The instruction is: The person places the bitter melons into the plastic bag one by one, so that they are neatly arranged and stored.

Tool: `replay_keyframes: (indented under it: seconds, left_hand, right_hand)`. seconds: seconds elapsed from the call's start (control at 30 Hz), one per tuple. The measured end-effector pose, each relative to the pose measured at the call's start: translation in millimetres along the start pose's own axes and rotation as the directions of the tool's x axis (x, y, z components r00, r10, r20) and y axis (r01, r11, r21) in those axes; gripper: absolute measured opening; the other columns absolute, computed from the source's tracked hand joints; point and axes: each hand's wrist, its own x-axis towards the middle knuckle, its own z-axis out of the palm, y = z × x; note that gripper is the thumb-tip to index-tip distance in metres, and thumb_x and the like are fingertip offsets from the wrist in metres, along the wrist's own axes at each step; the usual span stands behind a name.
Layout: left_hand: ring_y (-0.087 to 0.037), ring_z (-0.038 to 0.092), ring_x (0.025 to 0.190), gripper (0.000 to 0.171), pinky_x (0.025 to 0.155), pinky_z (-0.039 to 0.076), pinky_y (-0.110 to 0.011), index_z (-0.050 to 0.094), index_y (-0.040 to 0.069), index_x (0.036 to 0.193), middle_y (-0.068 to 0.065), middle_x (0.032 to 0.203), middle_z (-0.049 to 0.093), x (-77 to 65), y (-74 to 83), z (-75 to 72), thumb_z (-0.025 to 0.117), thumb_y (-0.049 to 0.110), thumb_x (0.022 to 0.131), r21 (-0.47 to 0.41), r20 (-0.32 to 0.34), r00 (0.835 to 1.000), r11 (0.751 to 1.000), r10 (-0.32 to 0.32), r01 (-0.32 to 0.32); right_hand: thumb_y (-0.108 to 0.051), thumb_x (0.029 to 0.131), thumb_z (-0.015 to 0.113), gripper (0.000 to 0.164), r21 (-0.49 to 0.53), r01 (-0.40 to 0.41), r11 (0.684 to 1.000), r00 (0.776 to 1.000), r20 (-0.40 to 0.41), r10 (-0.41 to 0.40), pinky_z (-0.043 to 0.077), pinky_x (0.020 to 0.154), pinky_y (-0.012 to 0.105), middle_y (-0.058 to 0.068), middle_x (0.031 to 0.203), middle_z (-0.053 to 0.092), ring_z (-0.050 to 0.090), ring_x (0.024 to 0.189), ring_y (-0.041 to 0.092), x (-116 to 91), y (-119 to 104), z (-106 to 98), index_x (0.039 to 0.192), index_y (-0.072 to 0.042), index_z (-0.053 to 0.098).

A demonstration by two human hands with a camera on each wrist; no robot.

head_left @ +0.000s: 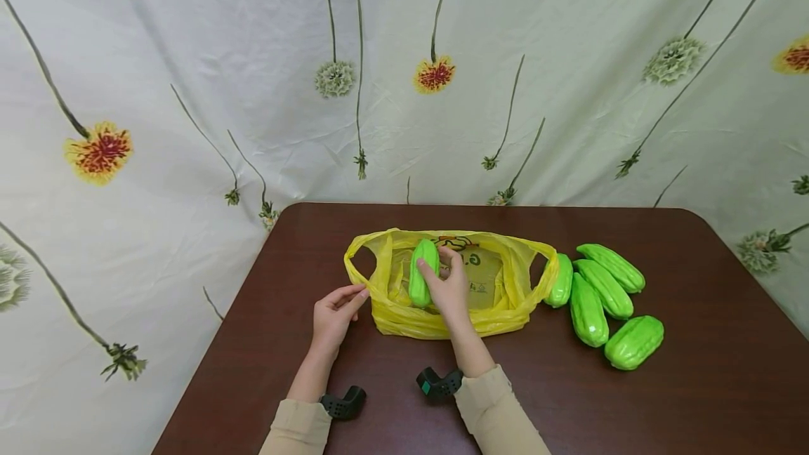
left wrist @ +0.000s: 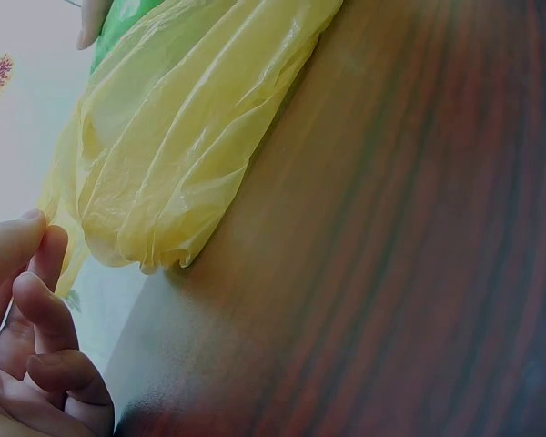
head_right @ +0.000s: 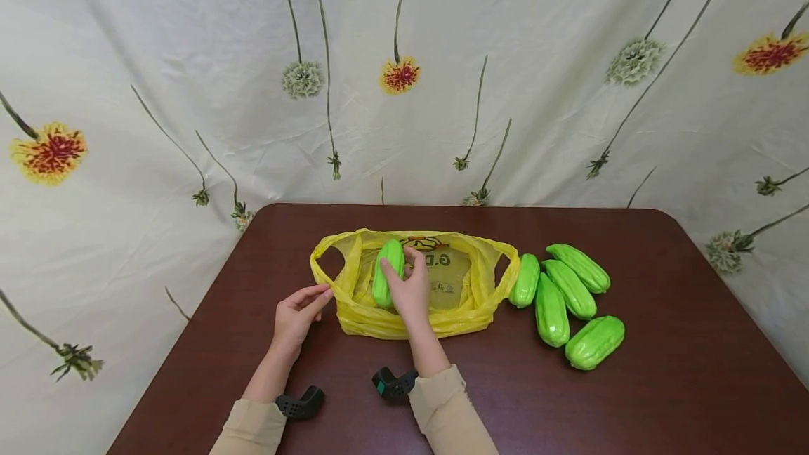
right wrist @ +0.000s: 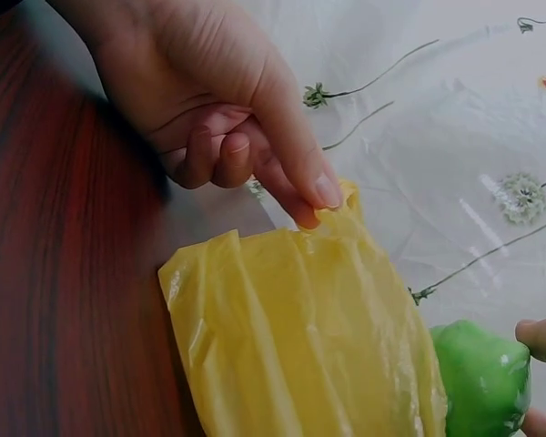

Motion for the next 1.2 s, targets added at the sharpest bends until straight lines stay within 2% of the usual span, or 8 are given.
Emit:
replay_keyframes:
  seconds: [0.37,0.6,0.7,0.93,1.0,1.2]
  left_hand:
    - [-0.01,0.047,0.05,0.021,0.053,0.043,-0.027,0.069,-0.007,0.102,-0.007,0.085,0.07,0.4,1.0,0.9,0.069,0.004,0.084,0.011,-0.007,1.0,1.0,-0.014,0.014]
    - [-0.012,0.046,0.05,0.021,0.052,0.042,-0.027,0.071,-0.004,0.101,-0.005,0.084,0.07,10.9,-23.5,-3.4,0.072,0.008,0.083,-0.033,-0.005,1.0,0.999,-0.012,0.012]
    - [-0.011,0.046,0.05,0.022,0.052,0.041,-0.025,0.071,-0.003,0.1,-0.001,0.083,0.07,11.9,-27.9,-3.3,0.073,0.01,0.082,-0.037,-0.01,1.0,0.999,-0.004,0.004]
    - [-0.011,0.046,0.05,0.023,0.051,0.041,-0.024,0.071,-0.003,0.099,0.003,0.081,0.07,10.5,-27.8,-2.2,0.074,0.011,0.082,-0.045,-0.014,1.0,0.999,0.023,-0.024]
    - [-0.011,0.047,0.05,0.023,0.051,0.041,-0.025,0.071,-0.004,0.1,0.002,0.082,0.07,7.6,-19.9,-1.7,0.073,0.009,0.082,-0.044,-0.009,1.0,0.999,0.012,-0.012]
    - [-0.011,0.046,0.05,0.022,0.051,0.041,-0.024,0.071,-0.003,0.1,0.004,0.081,0.069,9.4,-24.6,-1.6,0.073,0.009,0.082,-0.033,-0.016,1.0,0.999,0.023,-0.023]
  right_hand:
    - [-0.03,0.088,0.066,0.059,-0.033,-0.031,0.999,0.998,0.049,0.032,0.053,0.075,0.04,0.015,0.129,0.046,0.055,0.11,0.032,1.0,10.8,6.3,0.136,-0.006,0.04]
    - [-0.029,0.091,0.062,0.059,-0.038,-0.024,0.999,0.997,0.066,0.027,0.052,0.078,0.041,0.019,0.132,0.043,0.052,0.114,0.035,-1.2,13.6,9.5,0.137,-0.003,0.037]
    - [-0.028,0.092,0.062,0.058,-0.04,-0.018,0.999,0.997,0.07,0.021,0.051,0.08,0.043,0.02,0.132,0.043,0.052,0.114,0.036,-2.4,13.9,11.3,0.137,-0.002,0.037]
    - [-0.029,0.092,0.061,0.058,-0.057,-0.022,0.998,0.996,0.087,0.027,0.05,0.083,0.045,0.02,0.131,0.043,0.05,0.115,0.037,-2.7,19.1,14.6,0.137,-0.002,0.037]
    - [-0.028,0.092,0.061,0.058,-0.051,-0.026,0.998,0.995,0.092,0.031,0.049,0.083,0.045,0.019,0.131,0.042,0.05,0.116,0.036,-2.5,19.9,14.9,0.137,-0.001,0.036]
    - [-0.027,0.094,0.059,0.054,-0.048,-0.03,0.998,0.994,0.104,0.035,0.048,0.085,0.045,0.019,0.132,0.042,0.051,0.115,0.034,-2.1,21.1,15.0,0.137,-0.002,0.037]
